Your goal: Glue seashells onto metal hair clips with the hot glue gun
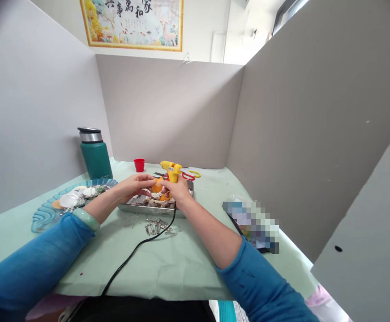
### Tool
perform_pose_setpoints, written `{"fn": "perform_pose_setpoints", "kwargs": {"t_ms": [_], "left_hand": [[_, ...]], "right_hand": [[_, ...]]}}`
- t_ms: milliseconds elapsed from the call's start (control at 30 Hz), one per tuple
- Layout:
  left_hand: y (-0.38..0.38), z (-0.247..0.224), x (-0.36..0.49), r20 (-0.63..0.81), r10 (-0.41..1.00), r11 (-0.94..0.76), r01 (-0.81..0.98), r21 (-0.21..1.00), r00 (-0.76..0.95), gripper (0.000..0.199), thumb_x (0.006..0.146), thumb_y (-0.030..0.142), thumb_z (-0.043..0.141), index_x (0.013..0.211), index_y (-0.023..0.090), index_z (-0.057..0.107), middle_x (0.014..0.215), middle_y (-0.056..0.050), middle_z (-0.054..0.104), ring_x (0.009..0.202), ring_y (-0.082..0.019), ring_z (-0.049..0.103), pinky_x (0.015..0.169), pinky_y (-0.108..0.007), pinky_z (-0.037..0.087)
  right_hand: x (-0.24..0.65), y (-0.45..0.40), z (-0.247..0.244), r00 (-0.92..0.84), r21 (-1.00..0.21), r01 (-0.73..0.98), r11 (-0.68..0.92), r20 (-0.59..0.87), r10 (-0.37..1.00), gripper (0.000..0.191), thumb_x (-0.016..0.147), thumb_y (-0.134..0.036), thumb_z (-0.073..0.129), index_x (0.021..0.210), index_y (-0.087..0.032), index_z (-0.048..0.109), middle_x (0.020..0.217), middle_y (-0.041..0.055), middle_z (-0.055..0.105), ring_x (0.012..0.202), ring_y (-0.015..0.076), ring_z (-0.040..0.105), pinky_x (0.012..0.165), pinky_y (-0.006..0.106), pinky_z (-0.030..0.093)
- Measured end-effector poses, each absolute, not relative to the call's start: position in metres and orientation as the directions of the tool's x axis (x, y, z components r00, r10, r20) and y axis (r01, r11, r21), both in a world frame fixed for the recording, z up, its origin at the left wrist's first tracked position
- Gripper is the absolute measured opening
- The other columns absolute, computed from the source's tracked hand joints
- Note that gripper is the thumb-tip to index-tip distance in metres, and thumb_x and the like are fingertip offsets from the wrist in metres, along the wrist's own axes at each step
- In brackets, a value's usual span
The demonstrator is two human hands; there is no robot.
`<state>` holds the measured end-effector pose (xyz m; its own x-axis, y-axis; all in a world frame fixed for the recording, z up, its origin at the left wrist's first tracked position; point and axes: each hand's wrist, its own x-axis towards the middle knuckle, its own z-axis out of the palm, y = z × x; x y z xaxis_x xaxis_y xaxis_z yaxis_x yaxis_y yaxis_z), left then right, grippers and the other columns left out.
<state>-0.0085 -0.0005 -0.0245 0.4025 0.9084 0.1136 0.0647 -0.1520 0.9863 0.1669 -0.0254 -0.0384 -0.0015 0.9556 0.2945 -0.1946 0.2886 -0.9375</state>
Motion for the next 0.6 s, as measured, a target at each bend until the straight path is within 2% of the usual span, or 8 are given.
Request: {"fn": "perform_pose_setpoints", "kwargs": {"t_ms": [133,333,433,600], "left_hand": [[-0.0039,-0.0218,-0.0074,0.066,0.900,-0.073,0.000,0.997,0.431,0.024,0.066,0.029,0.075,0.076,0.012,0.062,0.079,-0.007,0.065,0.069,-0.013,0.062,0.065,-0.027,0.054],[-0.0077,-0.0202,-0.0081,0.047,0.828,-0.054,-0.004,0.999,0.559,0.024,0.072,0.030,0.072,0.087,0.012,0.067,0.087,-0.011,0.068,0.077,-0.017,0.064,0.067,-0.029,0.055],[-0.0088,-0.0202,-0.0074,0.049,0.847,-0.062,0.007,0.998,0.530,0.025,0.072,0.028,0.072,0.090,0.011,0.067,0.079,-0.009,0.069,0.071,-0.016,0.066,0.063,-0.026,0.055],[-0.0079,-0.0202,-0.0066,0.052,0.859,-0.021,-0.066,0.998,0.509,0.021,0.076,0.018,0.068,0.095,0.008,0.067,0.079,-0.012,0.071,0.074,-0.017,0.068,0.070,-0.024,0.055]], "right_hand": [[0.1678,-0.0245,-0.0382,-0.015,-0.939,-0.242,0.246,0.257,0.966,0.035,0.062,-0.020,0.069,0.092,-0.017,0.053,0.060,-0.0049,0.057,0.046,0.0089,0.052,0.037,0.018,0.039],[0.1691,-0.0245,-0.0365,-0.011,-0.911,-0.327,0.252,0.271,0.963,0.039,0.060,-0.021,0.071,0.095,-0.018,0.053,0.059,-0.0067,0.055,0.043,0.0068,0.049,0.040,0.018,0.039],[0.1688,-0.0258,-0.0357,-0.008,-0.898,-0.338,0.283,0.303,0.953,0.041,0.060,-0.022,0.071,0.096,-0.017,0.052,0.054,-0.0078,0.053,0.042,0.0075,0.048,0.041,0.019,0.040],[0.1701,-0.0252,-0.0351,0.013,-0.886,-0.386,0.259,0.275,0.961,0.041,0.060,-0.022,0.071,0.095,-0.018,0.052,0.051,-0.0087,0.050,0.041,0.0067,0.045,0.041,0.019,0.040]]}}
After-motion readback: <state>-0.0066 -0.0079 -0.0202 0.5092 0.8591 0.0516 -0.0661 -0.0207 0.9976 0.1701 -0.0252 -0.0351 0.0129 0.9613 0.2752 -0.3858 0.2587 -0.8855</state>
